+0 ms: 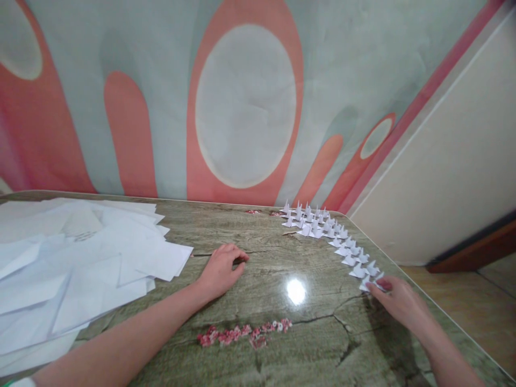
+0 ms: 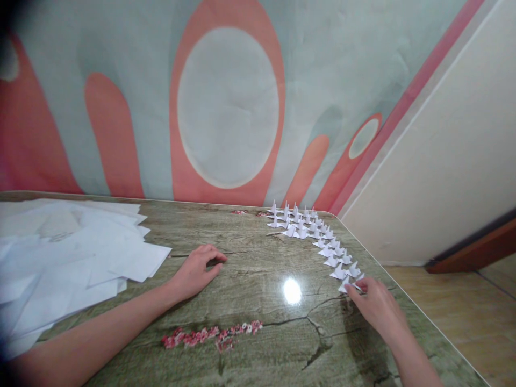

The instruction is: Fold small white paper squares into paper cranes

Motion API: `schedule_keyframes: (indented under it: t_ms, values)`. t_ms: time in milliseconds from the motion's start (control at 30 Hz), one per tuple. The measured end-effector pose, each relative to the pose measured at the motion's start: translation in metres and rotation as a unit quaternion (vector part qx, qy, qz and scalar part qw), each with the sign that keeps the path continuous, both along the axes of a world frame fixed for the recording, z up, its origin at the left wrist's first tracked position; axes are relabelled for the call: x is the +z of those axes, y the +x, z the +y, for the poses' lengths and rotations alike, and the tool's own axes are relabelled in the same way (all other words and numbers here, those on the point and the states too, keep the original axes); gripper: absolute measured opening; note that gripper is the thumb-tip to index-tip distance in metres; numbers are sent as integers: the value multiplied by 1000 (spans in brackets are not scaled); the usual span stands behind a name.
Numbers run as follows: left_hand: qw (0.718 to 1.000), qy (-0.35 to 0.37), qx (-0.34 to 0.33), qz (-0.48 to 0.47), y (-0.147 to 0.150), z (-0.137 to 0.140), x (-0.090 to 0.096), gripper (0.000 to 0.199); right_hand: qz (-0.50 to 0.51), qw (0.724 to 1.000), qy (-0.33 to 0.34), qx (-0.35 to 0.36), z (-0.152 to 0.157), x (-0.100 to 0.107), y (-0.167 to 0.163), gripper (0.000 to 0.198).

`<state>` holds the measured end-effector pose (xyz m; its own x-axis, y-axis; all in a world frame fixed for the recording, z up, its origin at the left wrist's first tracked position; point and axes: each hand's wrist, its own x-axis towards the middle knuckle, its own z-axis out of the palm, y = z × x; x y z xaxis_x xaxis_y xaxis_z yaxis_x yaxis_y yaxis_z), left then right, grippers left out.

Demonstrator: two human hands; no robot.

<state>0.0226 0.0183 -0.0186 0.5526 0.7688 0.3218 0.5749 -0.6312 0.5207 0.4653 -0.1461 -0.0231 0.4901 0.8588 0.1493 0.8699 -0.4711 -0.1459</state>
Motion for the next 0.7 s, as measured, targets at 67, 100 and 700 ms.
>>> schedule_keyframes:
  t_ms: [67, 100, 700]
  values:
    - [1000, -4, 6, 4, 0, -1, 1, 16, -38, 999, 34, -12, -1, 5, 3, 46]
    - [1000, -6, 10, 7, 1, -2, 1, 16, -51, 997, 48, -13, -1, 7, 2, 47]
    - [999, -28, 28, 20, 0, -13, 5, 16, 133, 896, -7, 423, 43, 19, -231, 9]
